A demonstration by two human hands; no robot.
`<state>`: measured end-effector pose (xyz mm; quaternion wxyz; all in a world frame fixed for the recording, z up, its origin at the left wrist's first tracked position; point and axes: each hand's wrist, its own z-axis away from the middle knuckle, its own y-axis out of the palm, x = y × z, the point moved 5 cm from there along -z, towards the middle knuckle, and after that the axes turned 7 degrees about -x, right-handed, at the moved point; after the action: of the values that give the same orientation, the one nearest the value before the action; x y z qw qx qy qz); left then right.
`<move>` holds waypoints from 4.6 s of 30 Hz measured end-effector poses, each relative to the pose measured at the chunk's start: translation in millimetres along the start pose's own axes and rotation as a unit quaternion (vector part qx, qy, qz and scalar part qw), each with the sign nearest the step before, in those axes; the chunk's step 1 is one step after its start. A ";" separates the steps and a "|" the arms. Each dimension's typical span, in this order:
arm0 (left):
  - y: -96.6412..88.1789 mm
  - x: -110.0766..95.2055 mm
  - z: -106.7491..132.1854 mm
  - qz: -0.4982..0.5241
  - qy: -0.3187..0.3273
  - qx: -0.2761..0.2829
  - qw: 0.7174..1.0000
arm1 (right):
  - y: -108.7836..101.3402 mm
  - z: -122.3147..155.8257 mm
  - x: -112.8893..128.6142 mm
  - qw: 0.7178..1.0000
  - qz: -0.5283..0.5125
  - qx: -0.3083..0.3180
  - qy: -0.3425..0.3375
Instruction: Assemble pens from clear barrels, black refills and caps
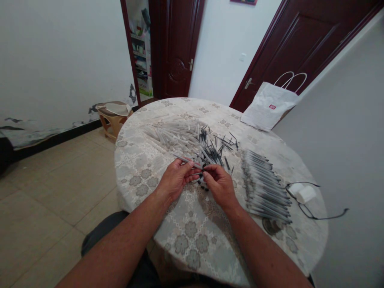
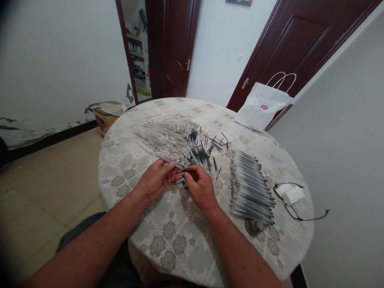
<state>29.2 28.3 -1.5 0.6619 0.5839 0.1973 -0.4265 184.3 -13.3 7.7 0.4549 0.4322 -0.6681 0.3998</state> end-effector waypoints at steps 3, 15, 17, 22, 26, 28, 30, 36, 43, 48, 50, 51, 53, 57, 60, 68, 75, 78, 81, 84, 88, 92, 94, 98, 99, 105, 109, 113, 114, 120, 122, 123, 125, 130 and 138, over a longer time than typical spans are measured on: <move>0.7 -1.1 0.8 -0.008 0.005 -0.001 1.000 | -0.5 -0.3 -0.4 1.000 -0.001 -0.003 0.002; 0.2 -0.1 1.0 -0.020 0.015 0.000 1.000 | -4.2 -1.2 -2.6 0.999 0.025 -0.020 0.010; 0.9 -0.5 1.2 -0.019 0.017 0.008 1.000 | -5.2 -1.8 -3.5 0.999 0.044 -0.020 0.010; 1.3 0.5 1.1 -0.030 0.006 0.019 0.999 | -5.3 -1.5 -4.7 0.996 0.085 0.005 0.020; -0.2 1.0 0.3 -0.040 0.015 0.016 0.999 | -7.7 0.3 -1.7 0.998 0.067 -0.009 -0.004; -0.3 1.6 0.2 -0.036 0.015 0.016 0.999 | -7.3 1.4 1.8 0.996 0.078 -0.006 -0.033; -0.1 1.9 0.6 -0.029 0.013 0.018 0.999 | -6.2 2.2 4.8 0.994 0.100 -0.001 -0.053; 2.7 0.0 3.2 -0.043 0.001 0.039 0.998 | -2.7 2.2 5.7 0.988 0.143 0.035 -0.050; 1.9 -1.2 2.6 -0.046 0.007 0.023 0.999 | -7.4 4.1 6.9 0.992 0.111 0.007 -0.068; 2.5 -0.1 2.7 -0.054 0.005 0.036 0.998 | -6.7 4.4 8.4 0.985 0.152 0.022 -0.076; 2.3 0.4 2.9 -0.056 0.004 0.038 0.998 | -6.0 4.0 8.9 0.983 0.165 0.028 -0.076; 2.3 0.8 3.0 -0.057 0.003 0.039 0.998 | -5.4 3.8 8.9 0.982 0.171 0.031 -0.075; 2.4 1.5 3.0 -0.058 -0.001 0.041 0.997 | -3.8 3.6 7.8 0.981 0.176 0.039 -0.067; 2.7 0.4 2.7 -0.058 0.005 0.036 0.998 | -4.4 3.8 4.1 0.988 0.144 0.037 -0.046; 1.6 -1.5 2.4 -0.053 0.015 0.023 0.998 | -8.7 3.5 5.0 0.989 0.134 0.014 -0.059; 1.7 0.7 3.2 -0.069 0.008 0.039 0.997 | -4.3 3.9 6.6 0.981 0.172 0.049 -0.077; 2.2 -1.0 3.3 -0.057 0.016 0.024 0.998 | -7.5 4.3 7.4 0.987 0.140 0.031 -0.068; 1.8 0.2 3.1 -0.053 0.014 0.024 0.998 | -7.5 5.2 11.1 0.981 0.172 0.033 -0.088; 2.8 1.1 4.4 -0.058 0.009 0.031 0.998 | -5.0 5.8 10.6 0.976 0.194 0.046 -0.087; 3.9 0.8 5.6 -0.065 0.010 0.035 0.997 | -2.6 5.7 8.0 0.977 0.191 0.058 -0.075; 3.0 0.2 4.7 -0.059 0.014 0.031 0.998 | -4.8 5.0 8.5 0.982 0.171 0.048 -0.059; 1.4 0.9 2.6 -0.054 0.012 0.032 0.998 | -8.0 5.0 14.9 0.980 0.176 0.040 -0.086; 2.1 0.8 2.5 -0.059 0.011 0.042 0.997 | -7.7 5.4 15.7 0.978 0.183 0.043 -0.093; 3.7 -1.0 4.1 -0.067 0.007 0.049 0.997 | -6.1 6.1 13.4 0.980 0.176 0.045 -0.083; 4.0 -1.6 4.5 -0.068 0.007 0.047 0.997 | -5.8 6.2 13.0 0.981 0.171 0.043 -0.081; 4.4 -3.3 4.7 -0.075 0.021 0.046 0.996 | -4.0 6.9 14.1 0.980 0.170 0.056 -0.091; 1.6 -7.1 3.7 -0.103 0.010 0.058 0.993 | -3.8 8.1 15.1 0.979 0.177 0.053 -0.081; -4.7 -19.8 2.8 -0.140 0.014 0.066 0.988 | -6.3 7.5 16.1 0.978 0.192 0.031 -0.081; -6.9 -24.6 2.5 -0.141 0.025 0.059 0.988 | -6.9 7.0 16.0 0.977 0.195 0.027 -0.080; -14.3 -42.9 0.8 -0.148 0.070 0.022 0.986 | -9.1 5.0 13.4 0.979 0.190 0.021 -0.068; -14.4 -41.7 0.3 -0.150 0.067 0.020 0.986 | -9.8 4.4 11.8 0.983 0.173 0.024 -0.055; -14.3 -40.5 0.1 -0.150 0.065 0.020 0.986 | -10.5 4.0 11.4 0.985 0.164 0.022 -0.049; -13.8 -38.2 0.1 -0.157 0.067 0.019 0.985 | -11.8 3.2 12.0 0.986 0.158 0.017 -0.051; -13.5 -40.1 0.6 -0.262 0.099 0.031 0.960 | -7.3 2.5 18.9 0.967 0.214 0.065 -0.121; -24.1 -35.8 0.9 -0.588 0.199 0.059 0.782 | -25.1 -7.4 14.8 0.950 0.284 -0.048 -0.122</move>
<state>-10.2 40.5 11.3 0.1931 0.4640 0.6044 -0.6182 206.8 -17.3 27.3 0.2578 0.2472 -0.8323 0.4240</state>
